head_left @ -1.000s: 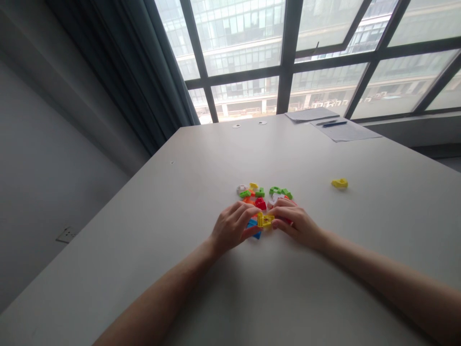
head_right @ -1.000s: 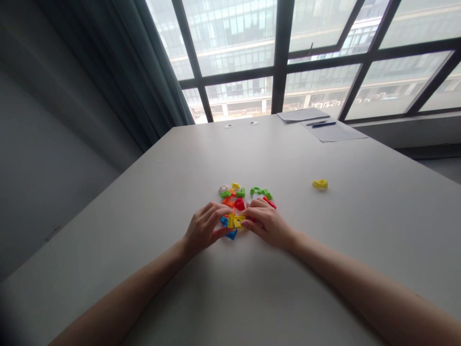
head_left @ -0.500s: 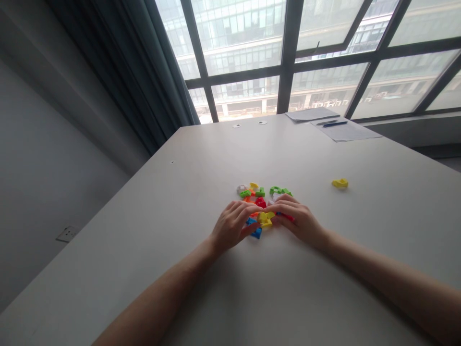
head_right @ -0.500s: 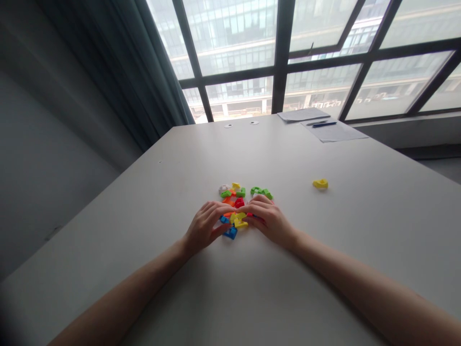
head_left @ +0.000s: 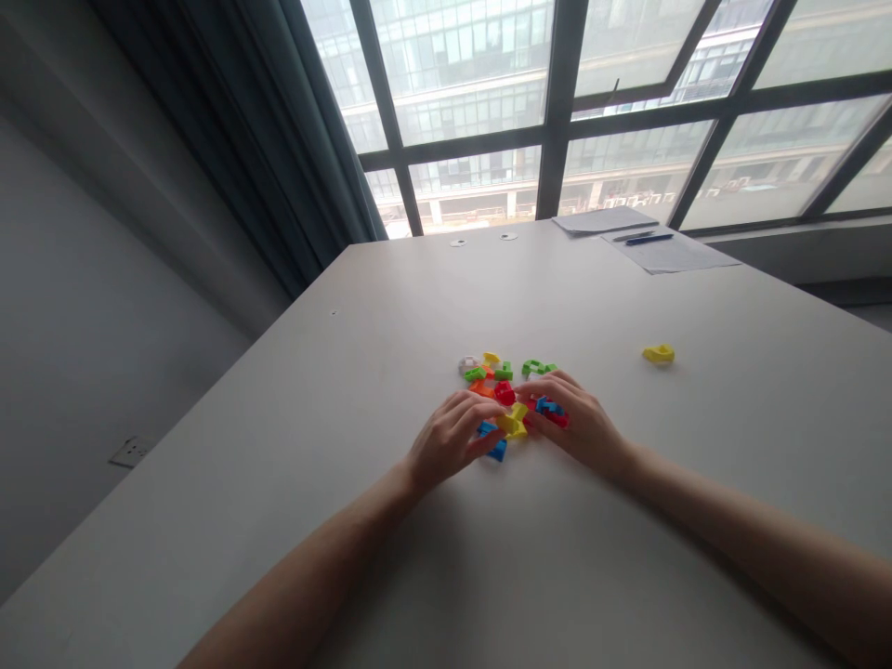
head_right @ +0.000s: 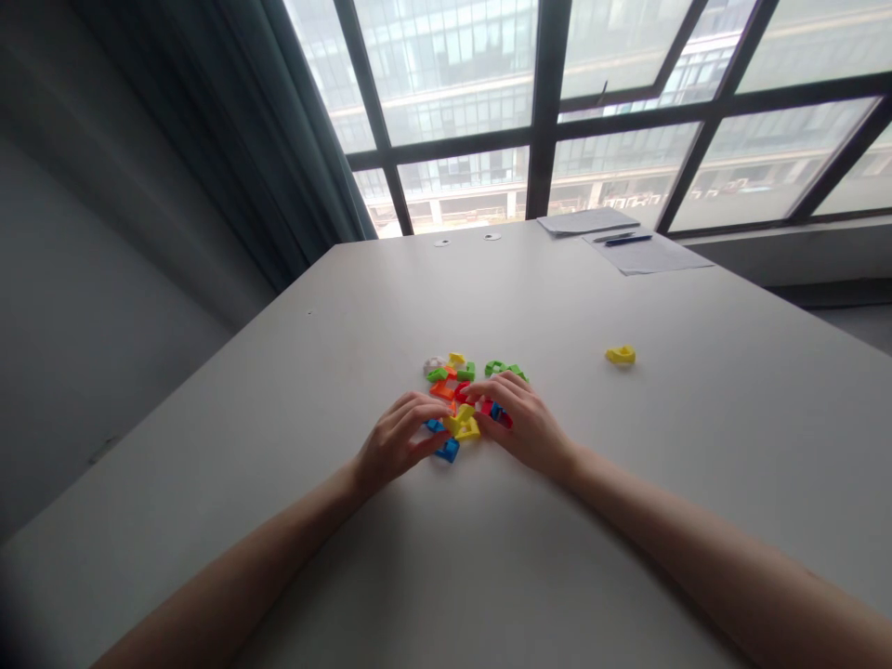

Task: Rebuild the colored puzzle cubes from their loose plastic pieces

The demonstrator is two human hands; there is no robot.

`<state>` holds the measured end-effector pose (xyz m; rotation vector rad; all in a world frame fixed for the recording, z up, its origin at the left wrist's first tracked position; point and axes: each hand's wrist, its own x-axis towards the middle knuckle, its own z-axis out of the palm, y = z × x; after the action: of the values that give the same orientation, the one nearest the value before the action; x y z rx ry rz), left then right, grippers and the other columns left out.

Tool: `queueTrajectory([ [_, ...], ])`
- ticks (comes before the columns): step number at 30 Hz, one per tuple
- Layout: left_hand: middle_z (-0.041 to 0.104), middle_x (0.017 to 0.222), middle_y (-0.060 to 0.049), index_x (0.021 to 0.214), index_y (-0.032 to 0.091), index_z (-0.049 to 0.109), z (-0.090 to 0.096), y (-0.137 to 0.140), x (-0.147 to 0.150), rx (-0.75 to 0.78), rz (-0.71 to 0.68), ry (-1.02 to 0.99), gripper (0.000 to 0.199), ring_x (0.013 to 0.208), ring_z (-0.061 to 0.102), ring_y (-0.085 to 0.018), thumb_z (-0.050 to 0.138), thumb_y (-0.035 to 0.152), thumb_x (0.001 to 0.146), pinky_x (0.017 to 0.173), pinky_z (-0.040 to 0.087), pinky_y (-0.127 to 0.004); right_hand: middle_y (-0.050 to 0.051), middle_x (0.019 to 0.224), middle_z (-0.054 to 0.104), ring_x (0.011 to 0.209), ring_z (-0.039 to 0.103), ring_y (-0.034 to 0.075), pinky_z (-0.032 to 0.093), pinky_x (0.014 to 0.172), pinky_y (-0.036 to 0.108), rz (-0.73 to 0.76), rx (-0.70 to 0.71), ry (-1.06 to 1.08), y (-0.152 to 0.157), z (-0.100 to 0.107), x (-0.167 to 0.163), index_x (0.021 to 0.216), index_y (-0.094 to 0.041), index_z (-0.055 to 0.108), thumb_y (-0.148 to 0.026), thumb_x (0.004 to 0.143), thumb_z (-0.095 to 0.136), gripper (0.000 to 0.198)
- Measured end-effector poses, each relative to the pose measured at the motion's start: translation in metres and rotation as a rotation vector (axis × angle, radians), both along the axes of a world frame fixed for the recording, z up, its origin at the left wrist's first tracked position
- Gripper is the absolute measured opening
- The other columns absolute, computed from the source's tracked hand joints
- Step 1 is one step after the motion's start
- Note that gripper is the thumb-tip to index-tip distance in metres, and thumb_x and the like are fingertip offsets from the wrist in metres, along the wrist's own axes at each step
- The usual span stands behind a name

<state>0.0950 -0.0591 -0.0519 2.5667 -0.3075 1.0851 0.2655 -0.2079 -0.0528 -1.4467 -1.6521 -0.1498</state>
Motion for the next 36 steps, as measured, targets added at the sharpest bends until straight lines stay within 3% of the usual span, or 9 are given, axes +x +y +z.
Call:
queueTrajectory([
  [5, 0.068, 0.093, -0.008, 0.108, 0.017, 0.055, 0.0, 0.0, 0.0, 0.004, 0.008, 0.001, 0.024, 0.086, 0.061, -0.018, 0.064, 0.016, 0.086, 0.082, 0.055, -0.035, 0.007, 0.099, 0.064, 0.094, 0.058, 0.02, 0.049, 0.085, 0.038, 0.087, -0.009, 0.028, -0.002, 0.005, -0.003, 0.105, -0.023, 0.053, -0.02, 0.089, 0.053, 0.016],
  [10, 0.066, 0.093, -0.007, 0.111, 0.018, 0.055, -0.001, 0.0, -0.001, 0.049, -0.028, 0.023, 0.025, 0.087, 0.059, -0.018, 0.063, 0.018, 0.087, 0.081, 0.056, -0.034, 0.006, 0.101, 0.066, 0.098, 0.058, 0.021, 0.046, 0.089, 0.038, 0.039, -0.024, -0.05, 0.0, 0.0, -0.002, 0.106, -0.024, 0.053, -0.035, 0.082, 0.068, 0.03],
  [16, 0.067, 0.096, -0.007, 0.115, 0.019, 0.054, -0.002, 0.002, -0.001, 0.008, -0.04, 0.034, 0.027, 0.089, 0.06, -0.018, 0.062, 0.021, 0.089, 0.081, 0.055, -0.033, 0.006, 0.1, 0.068, 0.096, 0.06, 0.021, 0.044, 0.089, 0.037, 0.005, -0.033, -0.109, 0.001, -0.004, -0.001, 0.109, -0.023, 0.054, -0.035, 0.085, 0.066, 0.029],
  [22, 0.066, 0.099, -0.008, 0.111, 0.02, 0.055, -0.002, 0.01, -0.003, -0.085, 0.118, 0.035, 0.02, 0.09, 0.06, -0.02, 0.053, 0.029, 0.093, 0.081, 0.051, -0.035, 0.007, 0.103, 0.069, 0.097, 0.061, 0.022, 0.044, 0.087, 0.038, -0.049, -0.087, -0.131, -0.004, 0.006, 0.01, 0.111, -0.024, 0.057, -0.034, 0.088, 0.061, 0.026],
  [29, 0.062, 0.093, -0.006, 0.095, 0.018, 0.059, -0.003, 0.016, 0.001, -0.333, 0.238, -0.023, 0.019, 0.092, 0.058, -0.018, 0.041, 0.022, 0.097, 0.084, 0.048, -0.033, 0.005, 0.094, 0.068, 0.077, 0.063, 0.018, 0.048, 0.075, 0.033, -0.333, -0.077, -0.047, -0.023, 0.026, 0.056, 0.11, -0.021, 0.06, -0.037, 0.088, 0.06, 0.027],
  [36, 0.062, 0.088, -0.005, 0.091, 0.018, 0.059, -0.002, 0.016, 0.002, -0.388, 0.245, 0.009, 0.021, 0.088, 0.058, -0.017, 0.04, 0.025, 0.097, 0.081, 0.046, -0.032, 0.01, 0.096, 0.068, 0.075, 0.063, 0.023, 0.044, 0.078, 0.041, -0.632, -0.213, -0.382, -0.087, 0.005, 0.119, 0.1, -0.022, 0.064, -0.05, 0.09, 0.048, 0.034],
])
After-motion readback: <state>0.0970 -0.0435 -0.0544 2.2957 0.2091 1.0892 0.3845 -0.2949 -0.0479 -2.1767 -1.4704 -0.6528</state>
